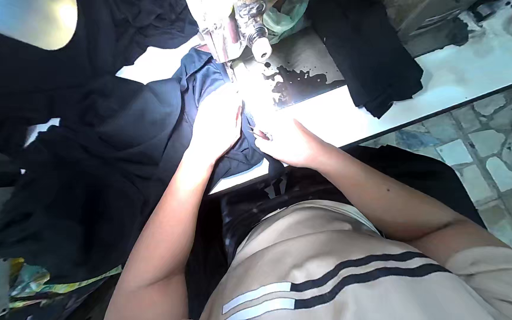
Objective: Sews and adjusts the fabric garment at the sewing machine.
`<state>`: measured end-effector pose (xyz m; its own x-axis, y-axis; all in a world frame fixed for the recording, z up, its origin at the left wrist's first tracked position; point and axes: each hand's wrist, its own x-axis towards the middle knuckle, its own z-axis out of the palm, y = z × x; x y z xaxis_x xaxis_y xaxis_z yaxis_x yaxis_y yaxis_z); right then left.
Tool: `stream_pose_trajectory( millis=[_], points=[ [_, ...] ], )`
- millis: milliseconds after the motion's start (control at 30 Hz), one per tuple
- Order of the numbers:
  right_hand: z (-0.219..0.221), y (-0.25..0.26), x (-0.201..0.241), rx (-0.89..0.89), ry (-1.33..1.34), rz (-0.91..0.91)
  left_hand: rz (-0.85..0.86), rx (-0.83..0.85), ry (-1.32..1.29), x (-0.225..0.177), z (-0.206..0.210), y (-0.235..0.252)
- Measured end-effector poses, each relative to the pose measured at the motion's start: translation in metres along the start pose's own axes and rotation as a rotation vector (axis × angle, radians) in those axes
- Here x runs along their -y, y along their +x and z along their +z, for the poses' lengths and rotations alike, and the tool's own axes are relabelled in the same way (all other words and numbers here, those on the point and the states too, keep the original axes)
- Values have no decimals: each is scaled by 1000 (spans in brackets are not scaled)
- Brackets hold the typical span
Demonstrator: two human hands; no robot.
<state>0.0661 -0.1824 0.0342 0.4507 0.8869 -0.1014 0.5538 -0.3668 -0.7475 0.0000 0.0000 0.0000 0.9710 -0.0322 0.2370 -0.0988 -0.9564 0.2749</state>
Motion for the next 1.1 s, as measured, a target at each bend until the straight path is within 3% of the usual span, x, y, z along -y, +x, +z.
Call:
stream_pose_trajectory(
  millis=[300,533,700,967,1100],
  points=[
    [2,-12,-10,-9,74,-60,-110,-28,-125,-20,-5,-19],
    [-6,-6,-4,26,90,2,-256,-19,-221,-15,-24,0],
    [-9,4,3,44,78,117,-333,12,-145,-6,-18,17],
    [-3,7,3,-28,78,127,-722,175,-38,-24,-20,42],
    [-3,6,5,-29,59,144,-820,258,-102,-22,-31,51]
  ],
)
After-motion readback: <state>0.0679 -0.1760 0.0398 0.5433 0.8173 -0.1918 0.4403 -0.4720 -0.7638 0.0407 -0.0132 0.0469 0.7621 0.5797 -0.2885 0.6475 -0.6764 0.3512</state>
